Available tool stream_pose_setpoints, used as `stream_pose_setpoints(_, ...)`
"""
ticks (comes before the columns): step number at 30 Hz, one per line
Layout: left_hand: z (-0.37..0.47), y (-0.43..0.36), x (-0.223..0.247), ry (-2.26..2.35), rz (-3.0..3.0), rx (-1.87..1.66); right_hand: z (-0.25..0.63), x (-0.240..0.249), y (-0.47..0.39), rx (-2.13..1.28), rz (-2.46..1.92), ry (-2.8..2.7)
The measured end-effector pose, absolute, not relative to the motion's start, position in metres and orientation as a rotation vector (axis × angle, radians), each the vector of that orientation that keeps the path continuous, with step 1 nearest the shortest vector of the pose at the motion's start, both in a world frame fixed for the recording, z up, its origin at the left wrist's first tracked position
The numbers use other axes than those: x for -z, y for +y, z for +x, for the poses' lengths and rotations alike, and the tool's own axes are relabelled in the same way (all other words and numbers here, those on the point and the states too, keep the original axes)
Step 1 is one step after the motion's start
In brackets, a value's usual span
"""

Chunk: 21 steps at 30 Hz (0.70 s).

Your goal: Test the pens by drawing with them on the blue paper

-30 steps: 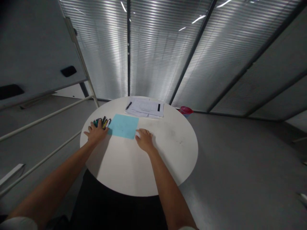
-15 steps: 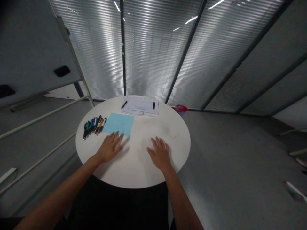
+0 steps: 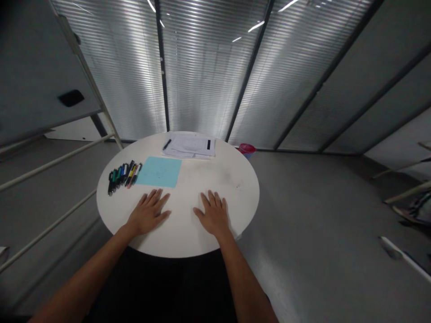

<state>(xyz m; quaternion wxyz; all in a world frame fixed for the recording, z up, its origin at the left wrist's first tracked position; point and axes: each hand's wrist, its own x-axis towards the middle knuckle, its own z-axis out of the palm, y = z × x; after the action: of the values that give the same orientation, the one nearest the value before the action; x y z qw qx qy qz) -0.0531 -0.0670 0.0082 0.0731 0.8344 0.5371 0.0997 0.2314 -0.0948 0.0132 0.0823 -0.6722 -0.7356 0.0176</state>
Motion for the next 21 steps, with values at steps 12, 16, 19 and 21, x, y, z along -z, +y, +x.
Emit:
stream_pose_setpoints(12,-0.055,-0.069,-0.007,1.635,2.508,-0.309,0.229,-0.015,-0.099,-0.006,-2.005,-2.177)
stream_pose_setpoints(16,-0.062,-0.079,-0.008,1.611,2.538,-0.281,0.235,-0.022,-0.113,-0.053,-1.97,-2.278)
stream_pose_setpoints(19,-0.068,-0.083,-0.008,1.535,2.569,-0.256,0.246,-0.026,-0.118,-0.095,-1.995,-2.3)
stream_pose_setpoints(21,-0.07,-0.082,-0.008,1.543,2.583,-0.28,0.251,-0.025,-0.118,-0.05,-2.015,-2.294)
